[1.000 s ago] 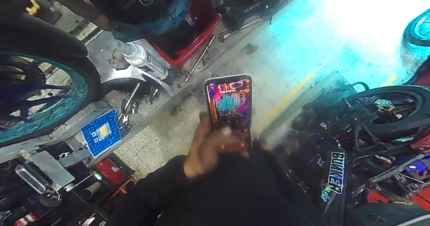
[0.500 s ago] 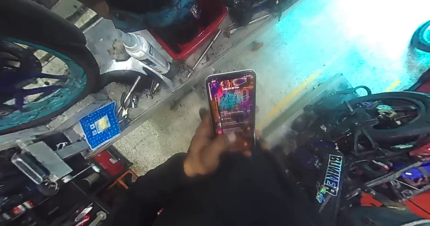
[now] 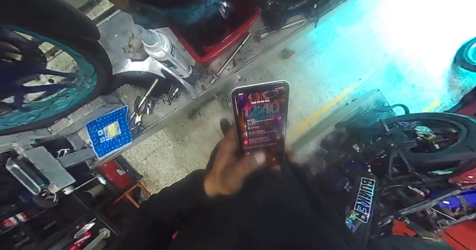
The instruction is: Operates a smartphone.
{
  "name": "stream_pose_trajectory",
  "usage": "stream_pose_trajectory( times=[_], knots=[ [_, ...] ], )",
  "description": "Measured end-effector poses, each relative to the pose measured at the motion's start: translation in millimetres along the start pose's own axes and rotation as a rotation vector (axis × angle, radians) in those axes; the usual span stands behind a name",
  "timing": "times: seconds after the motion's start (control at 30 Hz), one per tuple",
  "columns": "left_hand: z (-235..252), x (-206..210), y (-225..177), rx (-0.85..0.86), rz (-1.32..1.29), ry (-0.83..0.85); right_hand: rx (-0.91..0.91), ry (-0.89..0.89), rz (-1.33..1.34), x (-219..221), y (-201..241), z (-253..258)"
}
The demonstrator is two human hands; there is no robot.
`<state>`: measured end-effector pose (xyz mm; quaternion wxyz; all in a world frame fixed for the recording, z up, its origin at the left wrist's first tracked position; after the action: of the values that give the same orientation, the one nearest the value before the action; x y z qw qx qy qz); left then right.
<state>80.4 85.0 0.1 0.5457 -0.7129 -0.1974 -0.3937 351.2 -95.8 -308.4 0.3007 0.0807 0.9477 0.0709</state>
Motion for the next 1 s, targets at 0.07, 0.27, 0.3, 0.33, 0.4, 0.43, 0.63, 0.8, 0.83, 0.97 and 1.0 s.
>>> stream_pose_trajectory(
  times=[0.07,0.27,0.3,0.33,0.4,0.43,0.63,0.8,0.83,0.97,1.0],
  knots=[
    [0.3,-3.7,0.7,-0.005,0.000,-0.027,-0.056,-0.049,0.046,6.7,-21.3,34.5],
    [4.2,-15.7,6.1,-0.010,0.033,-0.126,-0.078,0.019,-0.008,17.4,-44.8,76.7],
    [4.7,-16.5,7.1,-0.014,0.036,-0.131,-0.141,0.036,0.003,22.1,-57.7,100.0],
    [5.4,-17.3,7.6,-0.017,0.042,-0.142,-0.148,0.054,0.005,24.1,-62.5,109.5],
    [6.4,-19.1,8.1,-0.016,0.062,-0.173,-0.101,0.080,0.003,18.0,-47.3,84.9],
    [6.8,-19.5,8.3,-0.014,0.063,-0.175,-0.150,0.102,0.014,15.8,-38.6,73.8],
    [8.2,-17.3,11.5,-0.053,-0.038,-0.119,-0.035,-0.010,0.015,10.4,-39.0,72.1],
    [7.8,-17.2,13.1,-0.094,-0.056,-0.114,-0.057,-0.035,0.040,15.3,-53.2,94.7],
    [8.0,-17.4,13.4,-0.100,-0.058,-0.115,-0.084,-0.048,0.048,18.0,-59.7,107.1],
    [8.2,-17.6,13.4,-0.110,-0.066,-0.128,-0.026,-0.074,-0.001,13.2,-48.6,87.4],
    [8.1,-17.5,13.3,-0.112,-0.066,-0.130,-0.001,-0.058,-0.021,13.2,-49.0,89.2]
  ],
)
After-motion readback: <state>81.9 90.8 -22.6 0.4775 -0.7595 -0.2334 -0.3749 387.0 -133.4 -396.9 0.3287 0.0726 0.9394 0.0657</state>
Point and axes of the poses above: each hand's wrist, its own z-axis towards the middle knuckle, its own x-axis out of the palm, y = z × x, the point moved 10 cm from there along z, towards the middle knuckle, and after that the axes turned 11 degrees about -y, right-handed, at the moved point
